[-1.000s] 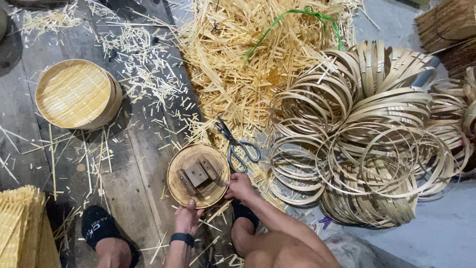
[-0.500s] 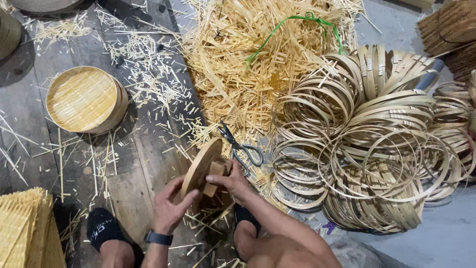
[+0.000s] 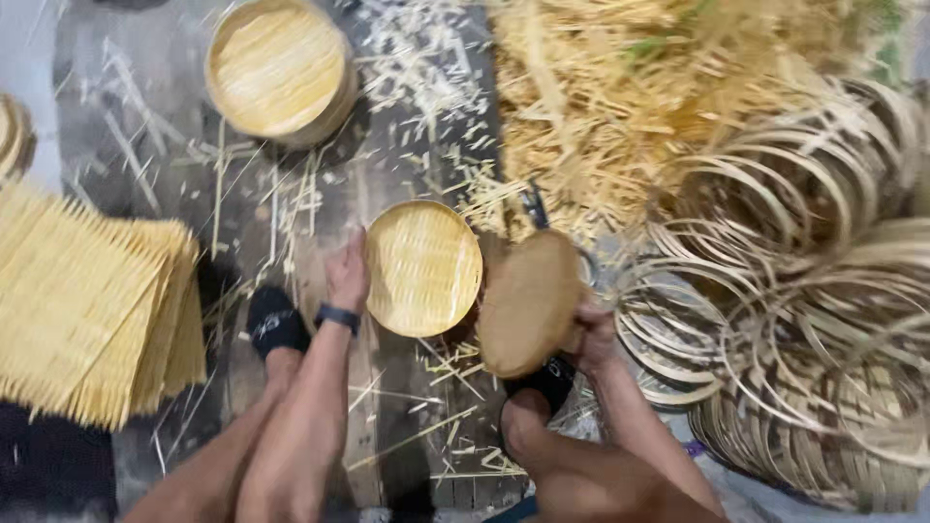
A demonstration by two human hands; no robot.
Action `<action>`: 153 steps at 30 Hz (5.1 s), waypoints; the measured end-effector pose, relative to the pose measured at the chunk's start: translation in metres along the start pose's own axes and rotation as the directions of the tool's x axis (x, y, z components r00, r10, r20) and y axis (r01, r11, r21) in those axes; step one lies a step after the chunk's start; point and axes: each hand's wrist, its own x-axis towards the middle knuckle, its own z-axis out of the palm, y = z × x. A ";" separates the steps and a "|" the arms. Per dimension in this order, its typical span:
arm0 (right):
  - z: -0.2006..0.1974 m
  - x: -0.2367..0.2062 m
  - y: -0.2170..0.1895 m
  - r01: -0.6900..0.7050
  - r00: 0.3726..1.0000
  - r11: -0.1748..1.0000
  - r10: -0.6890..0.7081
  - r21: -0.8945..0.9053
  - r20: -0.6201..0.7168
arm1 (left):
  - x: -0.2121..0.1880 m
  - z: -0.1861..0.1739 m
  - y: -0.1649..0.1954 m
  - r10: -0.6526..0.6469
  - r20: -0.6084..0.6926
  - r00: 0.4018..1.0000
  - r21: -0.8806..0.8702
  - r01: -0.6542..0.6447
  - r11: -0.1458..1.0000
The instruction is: The person sits on the floor assembling round bamboo steamer baskets. They fit a woven bamboo mat into a wooden rim, press a wooden block into the ring to seat it, trim excess bamboo strips with shears, and set finished baskets aside with completed stacks.
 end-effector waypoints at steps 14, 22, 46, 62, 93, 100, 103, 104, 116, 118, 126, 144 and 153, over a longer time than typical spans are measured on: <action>-0.017 -0.009 0.039 -0.143 0.988 0.989 0.145 -0.036 0.058 | -0.086 0.067 0.015 0.648 0.374 0.664 0.481 -0.736 0.477; -0.068 -0.003 0.053 -0.236 0.972 0.971 0.237 -0.023 0.011 | 0.032 0.001 -0.009 0.801 0.526 0.285 0.349 -0.931 0.102; -0.088 -0.003 0.044 -0.273 0.961 0.961 0.271 -0.050 -0.046 | 0.207 -0.060 0.089 0.778 0.153 0.609 0.599 -0.683 0.418; 0.028 0.048 0.055 -0.176 0.983 0.976 0.168 -0.126 -0.074 | -0.061 0.060 0.005 -0.286 0.220 0.933 -0.298 0.343 0.891; 0.005 -0.010 0.075 -0.140 0.972 0.828 0.010 -0.543 -0.235 | -0.062 -0.172 -0.082 -0.414 -0.013 0.910 0.484 0.368 0.794; 0.000 -0.013 0.065 -0.105 0.984 0.876 0.024 -0.471 -0.174 | -0.069 -0.145 -0.076 -0.480 0.026 0.877 0.535 0.394 0.748; 0.000 -0.008 0.060 -0.102 0.984 0.917 0.035 -0.387 -0.175 | -0.087 -0.150 -0.085 -0.495 0.043 0.868 0.547 0.394 0.738; 0.000 -0.005 0.058 -0.107 0.981 0.925 0.039 -0.364 -0.189 | -0.090 -0.151 -0.089 -0.498 0.051 0.866 0.558 0.389 0.733; 0.005 0.016 0.047 -0.059 0.979 0.910 -0.026 -0.411 -0.200 | -0.116 -0.164 -0.012 -0.367 0.088 0.926 0.638 0.231 0.734; 0.018 0.017 0.030 0.051 0.974 0.900 -0.141 -0.434 -0.179 | -0.129 -0.175 0.033 -0.181 0.100 0.978 0.599 0.086 0.796; 0.070 0.055 -0.014 0.114 0.990 0.894 -0.139 -0.432 -0.026 | -0.152 -0.018 0.076 0.763 0.525 0.377 0.159 -0.924 0.347; 0.059 0.061 0.019 0.223 0.925 0.679 -0.373 -0.699 -0.067 | -0.017 -0.029 -0.037 -0.258 0.277 0.926 0.065 0.250 0.966; -0.009 -0.126 -0.141 -0.082 0.291 -0.225 -0.937 -0.971 0.193 | -0.042 -0.037 -0.049 -0.029 0.124 0.992 0.008 0.029 1.000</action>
